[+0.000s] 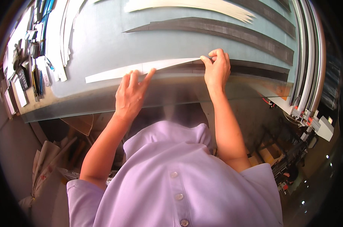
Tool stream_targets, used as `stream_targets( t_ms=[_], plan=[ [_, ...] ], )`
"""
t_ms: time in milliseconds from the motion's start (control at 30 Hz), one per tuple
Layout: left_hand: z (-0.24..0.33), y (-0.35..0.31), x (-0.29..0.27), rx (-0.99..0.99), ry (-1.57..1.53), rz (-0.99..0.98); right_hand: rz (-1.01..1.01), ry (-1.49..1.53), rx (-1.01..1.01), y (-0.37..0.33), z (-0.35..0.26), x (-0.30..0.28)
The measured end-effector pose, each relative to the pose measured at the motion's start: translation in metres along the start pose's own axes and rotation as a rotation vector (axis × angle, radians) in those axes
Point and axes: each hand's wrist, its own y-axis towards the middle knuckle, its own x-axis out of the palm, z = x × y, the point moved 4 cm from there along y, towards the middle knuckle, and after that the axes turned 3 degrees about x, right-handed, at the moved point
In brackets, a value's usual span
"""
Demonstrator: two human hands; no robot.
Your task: The person repeatedly peels thin white strips from the surface of long, dark, curved objects laid on a workbench. The person handles the strips and the objects by hand, placing the peeled strips aside on the table.
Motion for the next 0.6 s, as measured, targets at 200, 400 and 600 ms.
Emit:
stream_targets(
  t_ms=[200,400,600],
  plan=[
    [0.005,0.001,-0.005,0.02,-0.11,-0.047,-0.035,0.124,-0.861,-0.084,-0.077,0.033],
    [0.008,0.005,-0.012,0.011,-0.097,-0.072,-0.064,-0.126,-0.884,-0.093,-0.069,0.042],
    [0.0,0.0,-0.012,-0.022,-0.156,-0.126,-0.014,-0.183,-0.806,-0.076,-0.05,0.024]
  ],
)
